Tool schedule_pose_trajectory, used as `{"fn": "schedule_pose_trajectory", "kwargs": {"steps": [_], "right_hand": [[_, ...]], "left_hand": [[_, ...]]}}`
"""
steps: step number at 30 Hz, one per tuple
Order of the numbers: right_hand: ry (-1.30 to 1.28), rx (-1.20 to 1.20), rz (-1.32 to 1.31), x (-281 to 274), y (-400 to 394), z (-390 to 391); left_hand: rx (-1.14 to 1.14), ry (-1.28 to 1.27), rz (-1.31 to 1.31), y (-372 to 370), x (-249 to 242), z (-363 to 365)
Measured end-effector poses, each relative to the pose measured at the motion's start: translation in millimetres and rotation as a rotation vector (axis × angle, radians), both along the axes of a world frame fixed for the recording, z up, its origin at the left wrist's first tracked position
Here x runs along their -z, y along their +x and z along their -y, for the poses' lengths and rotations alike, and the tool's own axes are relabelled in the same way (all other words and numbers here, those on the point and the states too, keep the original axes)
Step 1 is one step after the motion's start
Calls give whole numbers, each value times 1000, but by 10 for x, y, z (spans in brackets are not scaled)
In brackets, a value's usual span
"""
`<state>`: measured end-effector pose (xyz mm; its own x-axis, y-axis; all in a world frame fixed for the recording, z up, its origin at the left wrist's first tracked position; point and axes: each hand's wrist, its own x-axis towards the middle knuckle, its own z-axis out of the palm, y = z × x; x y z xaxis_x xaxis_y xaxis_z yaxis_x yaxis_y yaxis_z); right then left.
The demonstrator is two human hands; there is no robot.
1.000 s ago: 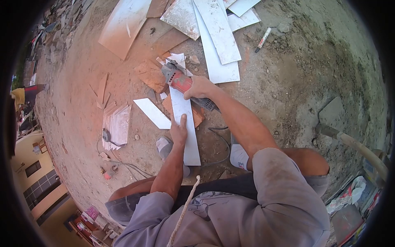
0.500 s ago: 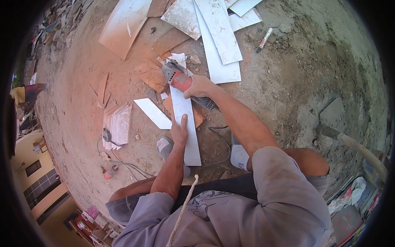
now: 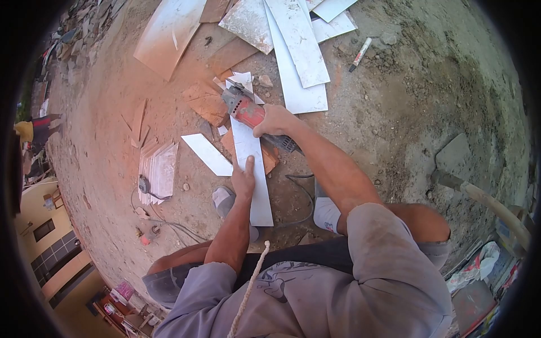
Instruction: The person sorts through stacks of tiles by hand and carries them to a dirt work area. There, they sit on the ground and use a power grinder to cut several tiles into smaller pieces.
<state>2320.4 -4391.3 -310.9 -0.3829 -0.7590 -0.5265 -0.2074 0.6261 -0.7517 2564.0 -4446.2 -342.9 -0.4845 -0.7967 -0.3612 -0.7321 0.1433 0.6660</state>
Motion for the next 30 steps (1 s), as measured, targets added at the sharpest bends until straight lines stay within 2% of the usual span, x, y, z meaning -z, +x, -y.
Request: {"fn": "schedule_pose_trajectory", "kwargs": {"steps": [12, 15, 17, 27, 30], "right_hand": [[-37, 34, 54, -13, 17, 43], [-25, 31, 40, -9, 33, 21], [-12, 28, 24, -6, 36, 1], [-3, 26, 14, 0, 44, -47], [-31, 26, 18, -14, -1, 26]], "left_hand": [[3, -3, 42, 0, 13, 16], [-27, 7, -13, -20, 5, -9], [-27, -5, 99, -16, 9, -1], [-31, -12, 90, -22, -21, -21], [-18, -18, 13, -22, 32, -3]]}}
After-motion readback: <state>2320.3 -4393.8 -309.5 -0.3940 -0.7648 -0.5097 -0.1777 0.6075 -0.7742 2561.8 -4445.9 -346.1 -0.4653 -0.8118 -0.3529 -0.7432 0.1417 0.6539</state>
